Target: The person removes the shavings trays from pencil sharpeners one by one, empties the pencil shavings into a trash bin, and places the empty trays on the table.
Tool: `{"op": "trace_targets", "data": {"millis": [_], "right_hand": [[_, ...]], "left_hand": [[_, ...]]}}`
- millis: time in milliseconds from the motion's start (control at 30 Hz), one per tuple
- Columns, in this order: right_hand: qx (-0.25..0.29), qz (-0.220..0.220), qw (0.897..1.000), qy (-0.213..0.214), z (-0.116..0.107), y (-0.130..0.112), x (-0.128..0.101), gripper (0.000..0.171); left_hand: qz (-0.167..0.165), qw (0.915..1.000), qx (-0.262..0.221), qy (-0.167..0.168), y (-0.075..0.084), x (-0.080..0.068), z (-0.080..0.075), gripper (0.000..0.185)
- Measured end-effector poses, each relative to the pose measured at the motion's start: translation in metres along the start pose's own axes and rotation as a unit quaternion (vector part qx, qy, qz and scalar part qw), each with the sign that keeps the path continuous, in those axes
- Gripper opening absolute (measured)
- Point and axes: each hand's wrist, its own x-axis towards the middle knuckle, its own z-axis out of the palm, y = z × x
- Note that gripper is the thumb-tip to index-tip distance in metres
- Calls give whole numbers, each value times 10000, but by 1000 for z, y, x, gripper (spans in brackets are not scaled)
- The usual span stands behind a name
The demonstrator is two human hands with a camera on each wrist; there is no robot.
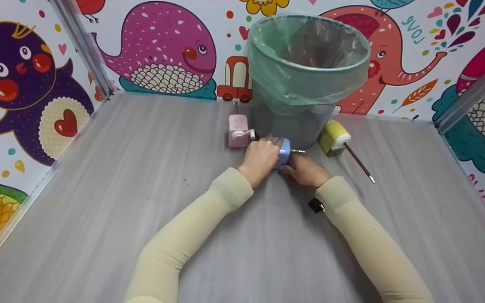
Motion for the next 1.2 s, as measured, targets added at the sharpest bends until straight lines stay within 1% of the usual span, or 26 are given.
{"op": "trace_targets", "data": {"millis": [200, 367, 467, 600, 700, 800, 867, 1033, 1100, 1200], "right_hand": [[185, -19, 9998, -71, -1, 2, 3, 50], [387, -5, 9991, -162, -1, 4, 4, 54], [506, 21, 9985, -209, -1, 5, 5, 55], [586, 36, 9980, -244, -1, 6, 6, 52], [623, 32, 9978, -235, -1, 7, 5, 50], [698, -20, 9974, -187, -1, 8, 6, 50], [771, -54, 9969, -169, 0, 10, 7, 48], [1179, -255, 9926, -147, 1, 14, 9, 42], [1372, -196, 9901, -221, 1, 14, 9, 40], [1525, 39, 9878, -327, 0, 14, 9, 39]], "left_hand": [[11, 9997, -183, 137, -1, 0, 1, 53], [-1, 9995, -295, 107, 0, -1, 1, 52], [0, 9996, -265, 114, 2, -1, 1, 47], [14, 9997, -202, 162, 3, -1, 1, 41], [32, 9994, -263, 203, 2, -1, 2, 42], [51, 9992, -322, 242, 1, -1, 2, 48], [47, 9992, -356, 196, 1, 0, 2, 53], [99, 9989, -451, 10, 0, 1, 1, 53], [114, 9988, -475, -19, -1, 1, 1, 52], [116, 9987, -484, 50, -2, 1, 2, 51]]}}
